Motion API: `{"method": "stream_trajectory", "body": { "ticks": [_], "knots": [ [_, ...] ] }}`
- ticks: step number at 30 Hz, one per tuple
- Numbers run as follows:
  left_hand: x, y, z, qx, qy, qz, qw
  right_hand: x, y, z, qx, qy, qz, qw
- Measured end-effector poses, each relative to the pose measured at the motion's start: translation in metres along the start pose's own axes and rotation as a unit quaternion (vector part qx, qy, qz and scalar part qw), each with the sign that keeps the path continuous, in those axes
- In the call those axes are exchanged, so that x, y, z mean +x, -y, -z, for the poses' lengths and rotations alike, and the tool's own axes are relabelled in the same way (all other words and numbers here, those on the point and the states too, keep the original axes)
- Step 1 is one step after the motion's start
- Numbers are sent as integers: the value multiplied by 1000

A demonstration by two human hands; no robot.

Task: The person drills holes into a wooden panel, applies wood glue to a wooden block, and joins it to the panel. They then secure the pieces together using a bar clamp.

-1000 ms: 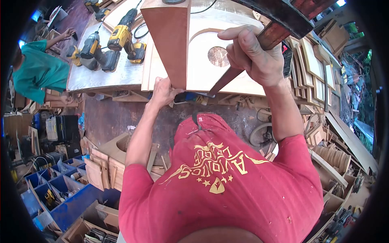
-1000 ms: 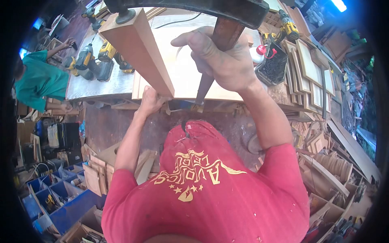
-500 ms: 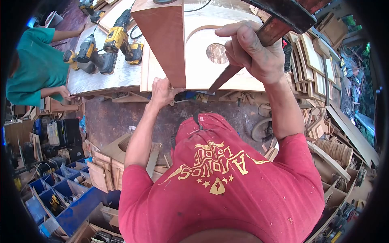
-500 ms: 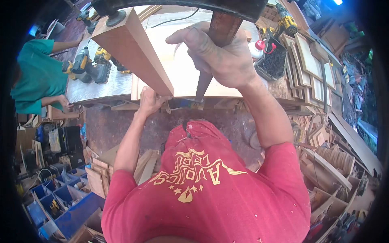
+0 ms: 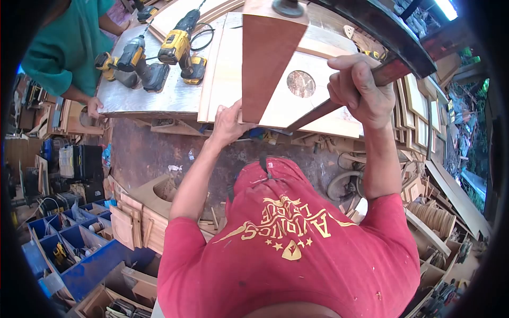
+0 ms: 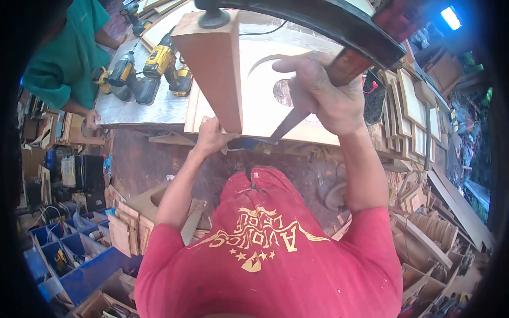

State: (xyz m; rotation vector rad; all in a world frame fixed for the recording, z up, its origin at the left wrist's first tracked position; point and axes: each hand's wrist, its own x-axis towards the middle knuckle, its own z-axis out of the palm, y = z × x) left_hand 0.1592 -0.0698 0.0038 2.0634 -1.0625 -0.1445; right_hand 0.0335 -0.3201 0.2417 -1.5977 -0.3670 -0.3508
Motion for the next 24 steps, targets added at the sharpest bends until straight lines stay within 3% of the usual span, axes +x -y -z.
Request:
{"method": "stream_trajectory", "body": {
  "ticks": [4,7,8,12,15,24],
  "knots": [
    [2,-2,8,-82,-47,-35,995,3,0,-1,26,20,4,999],
    [1,7,8,-52,-18,-51,997,4,3,-4,15,8,-3,1000],
    [0,9,9,-39,18,-16,999,4,4,-5,30,8,-9,999],
    [2,10,5,-85,-16,-39,996,4,4,-3,32,17,-5,999],
    [0,13,9,-23,36,-24,999,6,4,-4,24,29,4,999],
    [0,6,11,-13,26,-21,999,4,4,-2,5,17,9,1000]
  ]
}}
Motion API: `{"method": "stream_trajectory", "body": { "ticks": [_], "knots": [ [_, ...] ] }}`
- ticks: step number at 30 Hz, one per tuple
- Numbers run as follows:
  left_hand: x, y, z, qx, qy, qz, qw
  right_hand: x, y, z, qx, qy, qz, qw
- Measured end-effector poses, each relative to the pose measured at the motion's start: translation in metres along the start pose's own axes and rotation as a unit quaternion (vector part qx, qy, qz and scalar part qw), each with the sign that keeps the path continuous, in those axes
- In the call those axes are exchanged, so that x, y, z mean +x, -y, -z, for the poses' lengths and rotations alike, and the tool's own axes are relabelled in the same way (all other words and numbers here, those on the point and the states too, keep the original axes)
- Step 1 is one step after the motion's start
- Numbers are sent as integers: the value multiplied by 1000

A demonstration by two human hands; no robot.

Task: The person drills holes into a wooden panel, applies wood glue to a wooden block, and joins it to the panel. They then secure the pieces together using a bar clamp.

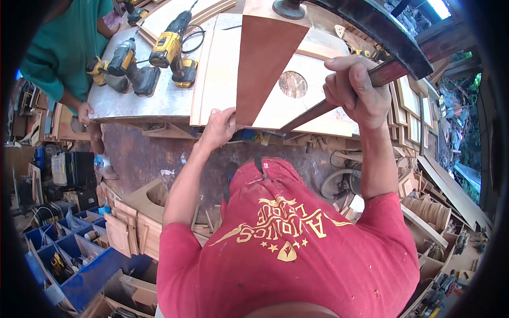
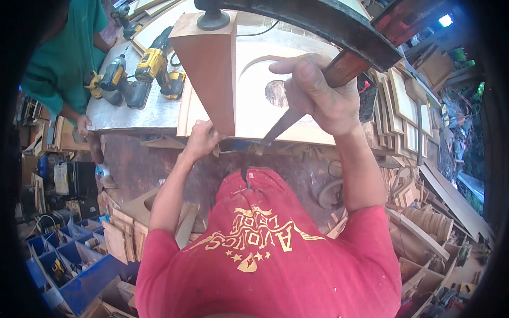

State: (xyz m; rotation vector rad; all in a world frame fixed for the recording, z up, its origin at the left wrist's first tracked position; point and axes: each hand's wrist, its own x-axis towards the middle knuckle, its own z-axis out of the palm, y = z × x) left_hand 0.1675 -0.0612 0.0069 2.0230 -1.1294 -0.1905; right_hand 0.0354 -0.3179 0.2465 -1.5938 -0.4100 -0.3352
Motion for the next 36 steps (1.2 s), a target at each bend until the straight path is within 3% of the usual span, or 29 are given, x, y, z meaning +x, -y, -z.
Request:
{"method": "stream_trajectory", "body": {
  "ticks": [6,9,12,15,18,21,28,34,36],
  "knots": [
    [-1,6,-4,13,-10,-13,1000,-3,-1,0,-9,-11,0,1000],
    [-1,2,0,-59,-59,-17,996,-2,3,-5,54,-30,-20,998],
    [-3,1,1,-47,-64,-40,996,-2,-4,0,85,7,8,996],
    [-1,10,-2,-123,-32,3,992,-1,-5,1,90,10,4,996],
    [-1,10,0,-107,-80,-72,988,-3,-3,1,71,5,-5,997],
    [-2,11,2,-104,-28,-14,994,-1,-1,4,63,59,-5,996],
    [-5,17,-7,-76,-66,-45,994,1,-2,5,69,69,1,995],
    [-6,14,-1,-74,-17,0,997,2,-1,7,71,79,-6,994],
    [-6,17,-5,-66,-38,-19,997,4,-4,5,88,65,5,994]
  ]
}}
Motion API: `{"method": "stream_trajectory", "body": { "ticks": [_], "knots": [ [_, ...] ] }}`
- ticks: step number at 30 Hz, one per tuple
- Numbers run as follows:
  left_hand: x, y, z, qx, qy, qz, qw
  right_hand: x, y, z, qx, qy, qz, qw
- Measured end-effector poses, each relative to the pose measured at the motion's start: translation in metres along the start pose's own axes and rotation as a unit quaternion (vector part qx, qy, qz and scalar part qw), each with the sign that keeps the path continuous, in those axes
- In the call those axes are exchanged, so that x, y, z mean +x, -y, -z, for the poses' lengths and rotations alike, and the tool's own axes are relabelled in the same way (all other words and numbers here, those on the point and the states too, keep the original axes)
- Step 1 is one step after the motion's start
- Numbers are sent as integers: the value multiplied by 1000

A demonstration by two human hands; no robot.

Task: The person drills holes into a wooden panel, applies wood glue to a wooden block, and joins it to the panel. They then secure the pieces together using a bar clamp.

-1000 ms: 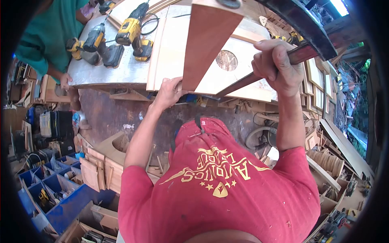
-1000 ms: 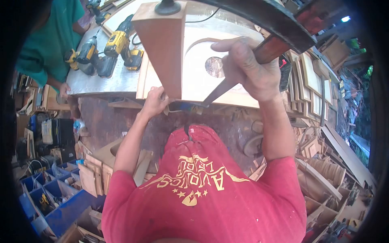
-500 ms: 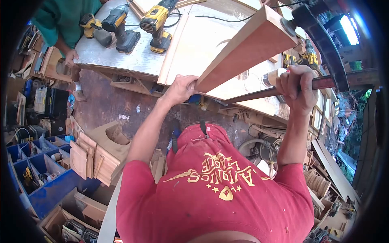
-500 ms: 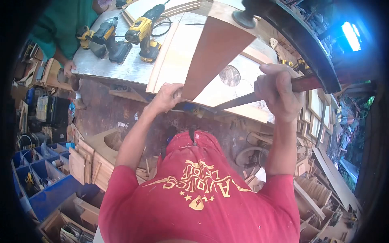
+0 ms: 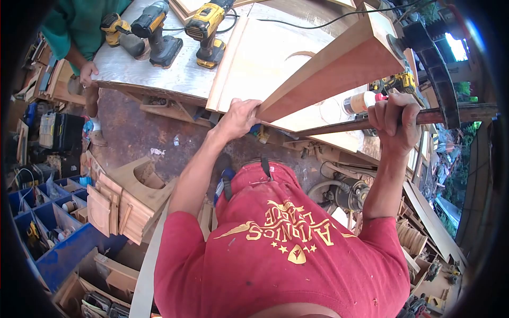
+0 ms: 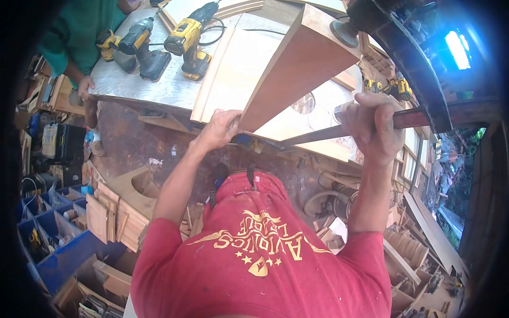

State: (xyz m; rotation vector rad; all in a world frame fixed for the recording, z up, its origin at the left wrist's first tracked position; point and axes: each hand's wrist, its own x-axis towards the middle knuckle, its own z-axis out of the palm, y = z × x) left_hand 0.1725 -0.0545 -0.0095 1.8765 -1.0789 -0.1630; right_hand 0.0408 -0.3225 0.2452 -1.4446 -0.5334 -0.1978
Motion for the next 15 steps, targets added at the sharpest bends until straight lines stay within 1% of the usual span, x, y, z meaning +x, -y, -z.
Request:
{"method": "stream_trajectory", "body": {
  "ticks": [4,7,10,13,15],
  "knots": [
    [-1,2,-3,-3,-13,-10,1000,0,0,-1,-1,-16,9,1000],
    [-1,2,0,-11,13,8,1000,2,-2,-3,-5,-12,9,1000],
    [-3,4,-6,4,-42,-27,999,5,-1,-1,-9,5,14,1000],
    [1,2,-1,-39,-8,2,999,2,-2,-2,-13,-1,14,1000],
    [2,0,2,-29,-3,9,1000,4,-3,-2,-13,-1,17,1000]
  ]
}}
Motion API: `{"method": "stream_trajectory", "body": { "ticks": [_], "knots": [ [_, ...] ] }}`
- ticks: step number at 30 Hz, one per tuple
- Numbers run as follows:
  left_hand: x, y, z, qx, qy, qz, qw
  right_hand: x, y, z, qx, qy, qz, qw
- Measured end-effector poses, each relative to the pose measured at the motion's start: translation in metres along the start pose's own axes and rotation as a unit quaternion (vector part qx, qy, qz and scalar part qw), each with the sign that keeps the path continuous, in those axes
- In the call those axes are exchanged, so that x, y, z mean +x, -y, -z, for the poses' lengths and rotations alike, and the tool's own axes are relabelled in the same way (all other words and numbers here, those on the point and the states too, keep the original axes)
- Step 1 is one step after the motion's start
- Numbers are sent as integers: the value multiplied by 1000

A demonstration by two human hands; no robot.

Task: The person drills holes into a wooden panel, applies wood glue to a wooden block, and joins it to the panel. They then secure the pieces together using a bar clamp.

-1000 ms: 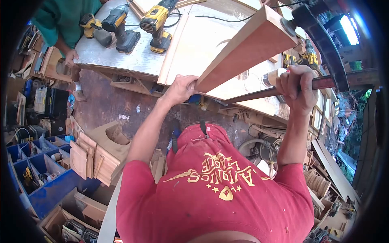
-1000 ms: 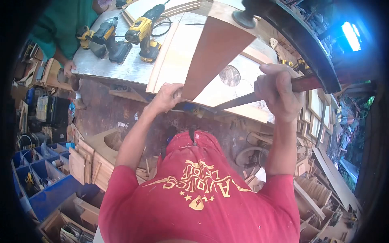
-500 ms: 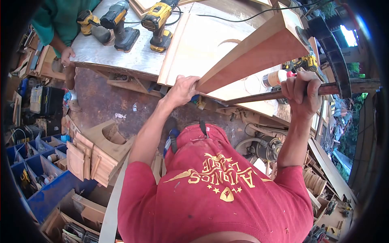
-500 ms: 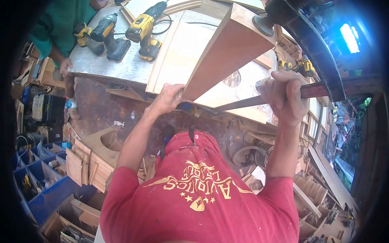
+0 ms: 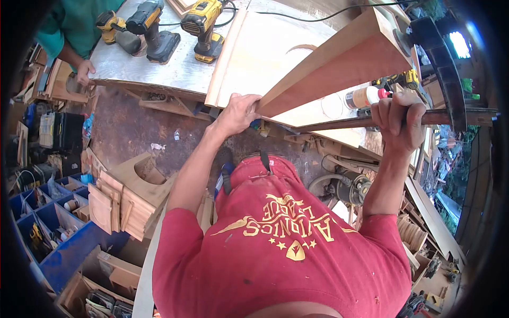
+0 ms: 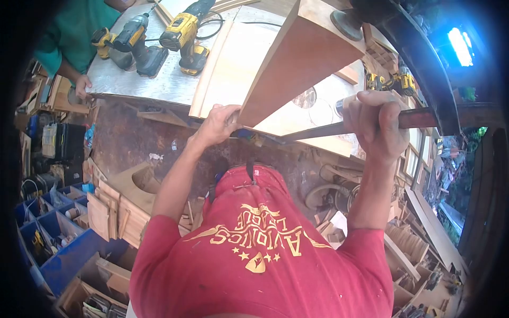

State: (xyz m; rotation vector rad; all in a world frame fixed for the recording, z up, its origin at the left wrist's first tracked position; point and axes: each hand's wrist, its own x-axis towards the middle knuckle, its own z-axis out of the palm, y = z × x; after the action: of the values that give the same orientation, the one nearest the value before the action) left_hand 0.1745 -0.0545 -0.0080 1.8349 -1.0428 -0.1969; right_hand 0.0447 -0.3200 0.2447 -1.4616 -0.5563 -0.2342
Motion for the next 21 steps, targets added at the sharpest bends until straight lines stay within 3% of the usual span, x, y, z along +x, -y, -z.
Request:
{"method": "stream_trajectory", "body": {
  "ticks": [13,19,21],
  "knots": [
    [1,-2,0,14,-2,3,1000,-1,2,-1,15,-7,-13,1000],
    [3,2,0,-56,29,30,998,-6,2,-1,12,-17,-15,1000],
    [0,2,1,3,8,16,1000,-3,2,-1,12,-13,-12,1000]
  ]
}}
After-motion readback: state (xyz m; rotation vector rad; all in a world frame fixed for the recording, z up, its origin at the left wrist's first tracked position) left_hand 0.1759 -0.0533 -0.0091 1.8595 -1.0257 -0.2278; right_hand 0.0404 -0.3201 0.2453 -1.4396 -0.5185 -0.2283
